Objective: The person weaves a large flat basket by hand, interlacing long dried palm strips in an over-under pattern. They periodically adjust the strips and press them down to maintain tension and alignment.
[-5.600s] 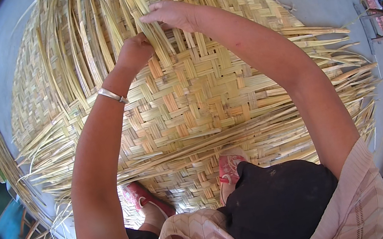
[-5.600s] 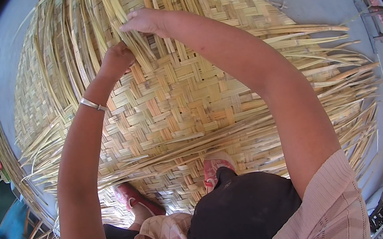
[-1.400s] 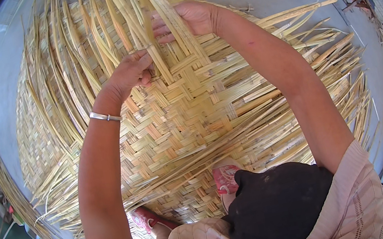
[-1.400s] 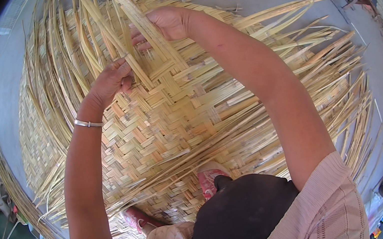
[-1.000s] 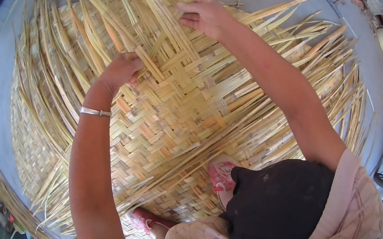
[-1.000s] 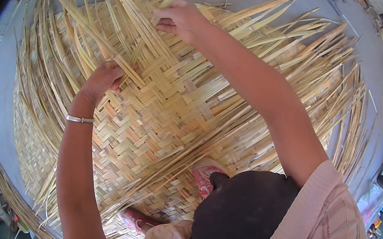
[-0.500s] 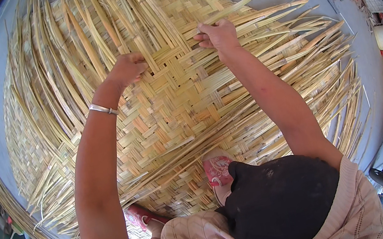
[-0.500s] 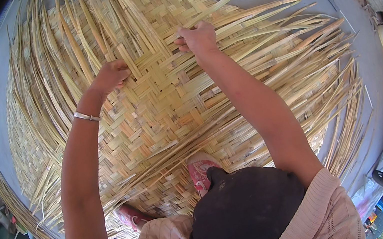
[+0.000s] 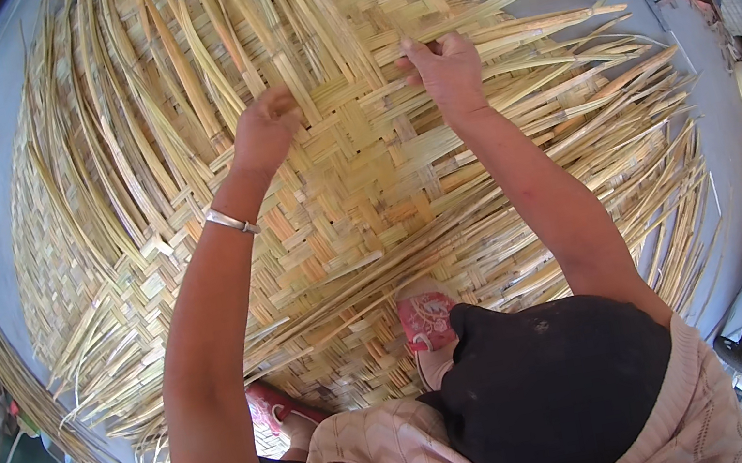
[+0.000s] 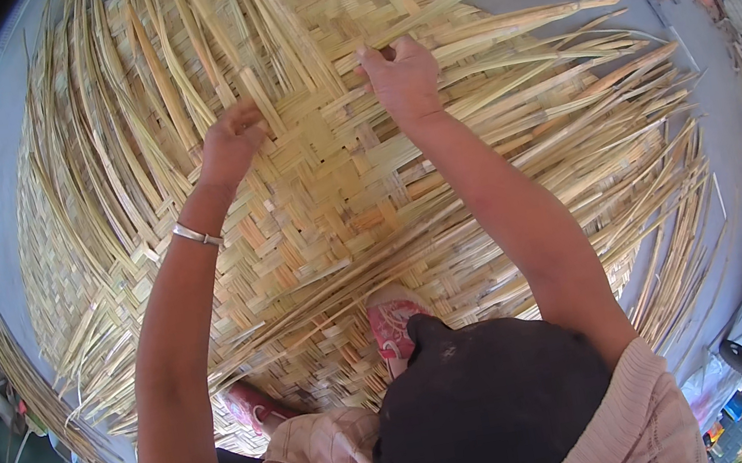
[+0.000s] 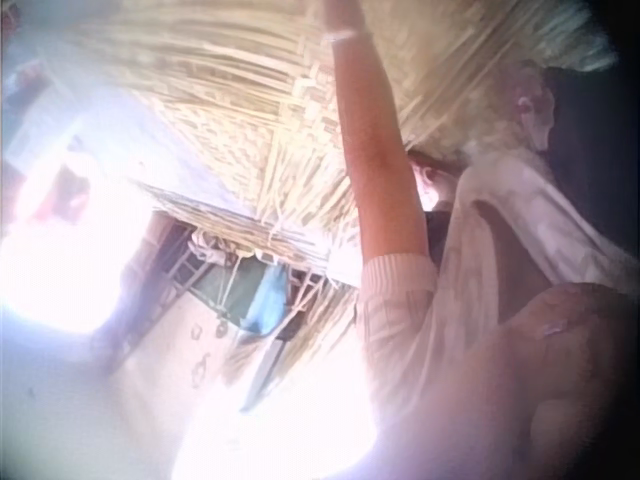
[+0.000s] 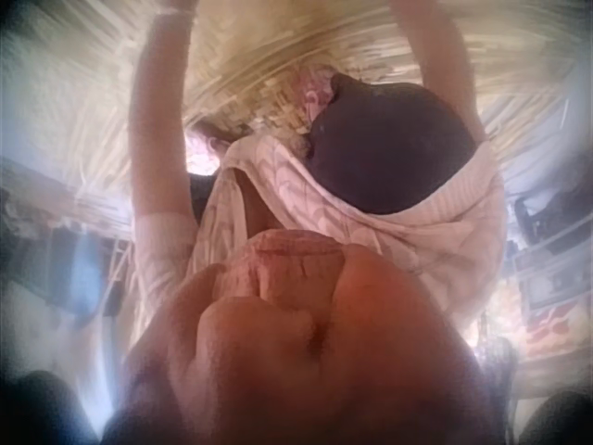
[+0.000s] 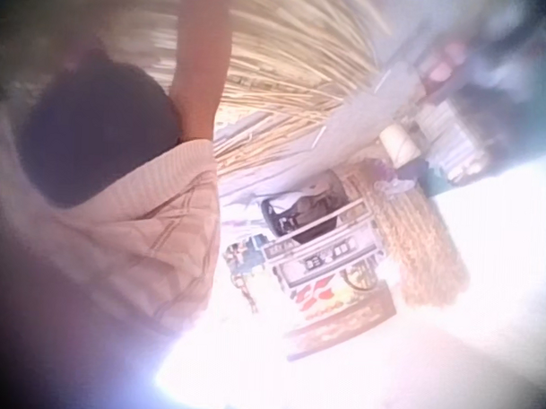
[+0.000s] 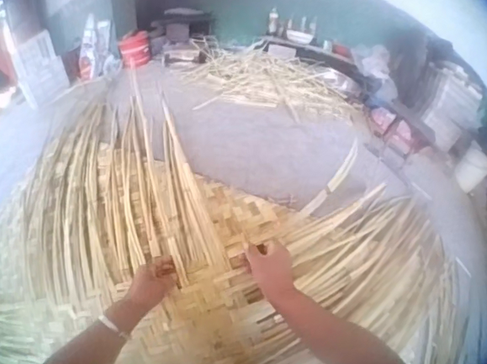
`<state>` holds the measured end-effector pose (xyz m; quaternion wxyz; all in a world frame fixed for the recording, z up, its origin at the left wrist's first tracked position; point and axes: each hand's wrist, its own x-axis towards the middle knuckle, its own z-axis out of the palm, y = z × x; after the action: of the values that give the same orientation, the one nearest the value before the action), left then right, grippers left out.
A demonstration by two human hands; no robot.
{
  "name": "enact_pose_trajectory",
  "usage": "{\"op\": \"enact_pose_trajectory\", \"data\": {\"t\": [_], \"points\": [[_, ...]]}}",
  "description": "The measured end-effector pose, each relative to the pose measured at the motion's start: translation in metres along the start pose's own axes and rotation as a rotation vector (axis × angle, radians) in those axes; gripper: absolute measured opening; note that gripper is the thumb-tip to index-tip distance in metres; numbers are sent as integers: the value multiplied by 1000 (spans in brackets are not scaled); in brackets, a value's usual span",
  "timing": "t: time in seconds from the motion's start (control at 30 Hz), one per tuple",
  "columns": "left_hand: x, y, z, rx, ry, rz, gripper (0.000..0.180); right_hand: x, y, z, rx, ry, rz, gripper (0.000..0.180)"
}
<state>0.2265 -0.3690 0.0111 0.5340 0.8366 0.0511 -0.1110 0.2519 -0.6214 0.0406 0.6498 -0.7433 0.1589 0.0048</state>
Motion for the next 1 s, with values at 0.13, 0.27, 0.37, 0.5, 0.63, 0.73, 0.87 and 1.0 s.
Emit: {"op": "enact_pose_trajectory", "data": {"t": [0.13,0.27,0.37,0.5,0.63,0.73,0.87,1.0], "points": [[-34,-2,8,261,340,141,55,2,12,-7,-113,-22,-101,26],[-55,-8,21,675,455,85,53,2,5,-9,-256,-51,-146,31],[-62,-18,32,720,435,148,45,0,-5,-11,-490,-101,-262,34],[-66,-26,38,722,458,209,38,2,-8,-11,-343,-142,-74,34],[-66,-23,38,761,373,181,38,9,-3,-15,-105,-162,219,32],[-64,-20,37,770,334,168,40,10,-1,-22,-154,-258,319,26],[-74,-27,31,702,338,186,54,-7,2,-8,-305,-398,248,23],[-93,-44,7,913,533,-116,75,-24,1,20,-677,-642,-355,19]]}}
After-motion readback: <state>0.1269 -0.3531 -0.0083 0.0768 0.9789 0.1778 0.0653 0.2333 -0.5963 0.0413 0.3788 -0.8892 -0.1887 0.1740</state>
